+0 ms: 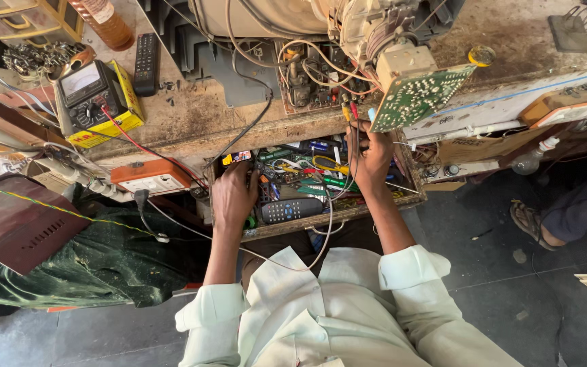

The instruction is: The person works at a cluttered electronics workbench, handling wires and a circuit board. They connect and disconnect wires, use a remote control, and manipulate components on the board while seated at the bench.

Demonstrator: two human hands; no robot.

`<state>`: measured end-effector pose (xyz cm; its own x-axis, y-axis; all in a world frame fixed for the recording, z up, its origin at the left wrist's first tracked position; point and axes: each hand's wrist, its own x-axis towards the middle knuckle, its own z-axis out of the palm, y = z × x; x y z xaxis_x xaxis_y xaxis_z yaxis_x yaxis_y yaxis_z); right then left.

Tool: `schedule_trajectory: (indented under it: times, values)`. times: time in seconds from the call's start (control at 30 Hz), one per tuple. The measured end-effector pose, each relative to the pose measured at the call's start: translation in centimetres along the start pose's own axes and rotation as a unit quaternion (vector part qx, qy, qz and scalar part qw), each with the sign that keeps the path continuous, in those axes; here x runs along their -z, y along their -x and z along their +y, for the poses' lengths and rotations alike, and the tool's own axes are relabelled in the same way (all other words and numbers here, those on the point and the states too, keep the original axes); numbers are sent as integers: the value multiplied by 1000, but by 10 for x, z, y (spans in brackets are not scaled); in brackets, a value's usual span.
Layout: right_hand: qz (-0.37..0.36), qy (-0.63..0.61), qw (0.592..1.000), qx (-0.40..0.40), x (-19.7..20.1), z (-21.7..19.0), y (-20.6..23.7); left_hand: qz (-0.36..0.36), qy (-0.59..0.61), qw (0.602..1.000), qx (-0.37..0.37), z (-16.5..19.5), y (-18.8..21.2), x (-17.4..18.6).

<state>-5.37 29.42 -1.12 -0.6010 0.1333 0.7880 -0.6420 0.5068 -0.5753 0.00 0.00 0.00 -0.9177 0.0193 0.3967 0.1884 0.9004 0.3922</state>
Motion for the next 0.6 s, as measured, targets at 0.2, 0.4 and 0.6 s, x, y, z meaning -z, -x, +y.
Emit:
schedule_trajectory:
  times: [0.2,0.4,0.6]
  values:
    - [-4,9,1000,-13,2,-10,-4,5,10,1000,-7,6,1,7]
    - [-6,1,1000,-28,4,-13,-5,14,15,1000,-8,12,3,13]
    - [-18,7,1000,-23,4,-11,-6,20,18,1000,-10,12,3,14]
